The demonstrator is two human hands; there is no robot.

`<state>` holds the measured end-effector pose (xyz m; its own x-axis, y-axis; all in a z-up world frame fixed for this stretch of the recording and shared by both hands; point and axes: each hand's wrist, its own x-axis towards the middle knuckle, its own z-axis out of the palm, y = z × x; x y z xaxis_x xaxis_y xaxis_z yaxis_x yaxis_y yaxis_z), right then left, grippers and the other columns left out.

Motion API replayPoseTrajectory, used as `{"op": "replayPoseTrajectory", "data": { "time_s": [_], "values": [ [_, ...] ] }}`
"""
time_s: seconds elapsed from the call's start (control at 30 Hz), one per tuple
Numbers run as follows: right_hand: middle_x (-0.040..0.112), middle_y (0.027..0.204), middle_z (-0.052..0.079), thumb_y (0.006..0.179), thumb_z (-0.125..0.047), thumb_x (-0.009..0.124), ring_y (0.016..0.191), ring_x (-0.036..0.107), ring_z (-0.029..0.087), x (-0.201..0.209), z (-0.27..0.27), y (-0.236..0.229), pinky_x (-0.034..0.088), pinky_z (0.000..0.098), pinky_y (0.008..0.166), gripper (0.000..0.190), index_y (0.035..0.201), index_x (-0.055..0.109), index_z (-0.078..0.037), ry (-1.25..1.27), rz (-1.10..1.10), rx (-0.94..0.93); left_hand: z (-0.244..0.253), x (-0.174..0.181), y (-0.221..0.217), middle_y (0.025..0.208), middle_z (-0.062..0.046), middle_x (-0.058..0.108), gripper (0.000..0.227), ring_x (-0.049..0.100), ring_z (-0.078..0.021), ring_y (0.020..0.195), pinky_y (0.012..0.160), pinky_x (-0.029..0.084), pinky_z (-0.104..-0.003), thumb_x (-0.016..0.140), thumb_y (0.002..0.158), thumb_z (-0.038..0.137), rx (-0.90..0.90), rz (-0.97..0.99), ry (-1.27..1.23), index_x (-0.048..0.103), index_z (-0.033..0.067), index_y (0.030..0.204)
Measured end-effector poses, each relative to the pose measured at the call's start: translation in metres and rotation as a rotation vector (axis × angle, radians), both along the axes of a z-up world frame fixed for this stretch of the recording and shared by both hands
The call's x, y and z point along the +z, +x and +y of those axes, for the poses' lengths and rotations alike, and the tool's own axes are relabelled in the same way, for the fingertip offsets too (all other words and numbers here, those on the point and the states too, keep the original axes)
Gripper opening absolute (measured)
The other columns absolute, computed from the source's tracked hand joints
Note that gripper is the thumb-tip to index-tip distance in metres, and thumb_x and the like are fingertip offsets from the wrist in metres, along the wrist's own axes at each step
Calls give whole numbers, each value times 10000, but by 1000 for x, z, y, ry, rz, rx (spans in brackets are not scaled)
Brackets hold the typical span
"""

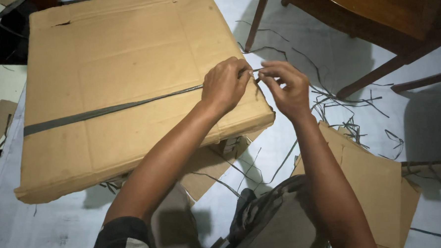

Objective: Packaging and strapping a wooden stool using cardboard sheets and plastic straps.

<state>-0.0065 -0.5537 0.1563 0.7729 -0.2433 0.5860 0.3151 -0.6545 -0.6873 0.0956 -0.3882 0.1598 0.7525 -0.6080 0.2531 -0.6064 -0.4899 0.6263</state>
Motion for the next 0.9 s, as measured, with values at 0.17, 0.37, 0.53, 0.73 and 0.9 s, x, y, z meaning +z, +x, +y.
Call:
{"op": "replayPoseTrajectory", "data": {
  "time_s": [0.17, 0.37, 0.53, 0.73, 0.9],
  "values": [
    [757, 891, 137, 949, 4, 764, 764, 753, 315, 4, 6, 8, 598, 364, 627, 64, 990, 773, -44, -82, -33, 49, 8, 11, -6, 901, -65, 689, 148, 707, -332, 957, 803, 578, -518, 616, 940, 237, -54, 28, -46, 726, 178, 1020],
    [740, 821, 147, 997, -99, 779, 717, 739, 251, -9, 2, 19, 571, 363, 637, 184, 1132, 683, -20, 54, -14, -1, 10, 12, -9, 972, -112, 676, 302, 669, -372, 1039, 871, 552, -557, 614, 863, 95, -91, 20, -158, 633, 134, 1162],
    [730, 764, 121, 994, -33, 742, 707, 737, 256, -1, 6, 21, 563, 350, 616, 45, 1038, 746, -44, -34, -14, 7, 6, 3, -9, 917, -58, 684, 322, 674, -311, 954, 853, 524, -464, 632, 833, 72, -66, -243, -203, 609, 163, 1141],
    [636, 764, 160, 997, -61, 698, 683, 653, 349, 4, 7, 16, 528, 443, 622, 79, 1041, 761, -45, -272, 14, 25, 3, -1, -5, 883, 22, 673, 271, 660, -220, 952, 934, 473, -394, 645, 844, 117, -18, -453, -194, 612, 221, 1092],
    [566, 775, 142, 1054, -164, 626, 707, 621, 314, 8, 4, 12, 518, 426, 671, 166, 1098, 741, -53, -211, 96, 116, 3, -7, 1, 908, 41, 705, 261, 691, -200, 954, 1034, 426, -419, 699, 854, 134, 26, -447, -144, 633, 248, 1079]
  ]
}}
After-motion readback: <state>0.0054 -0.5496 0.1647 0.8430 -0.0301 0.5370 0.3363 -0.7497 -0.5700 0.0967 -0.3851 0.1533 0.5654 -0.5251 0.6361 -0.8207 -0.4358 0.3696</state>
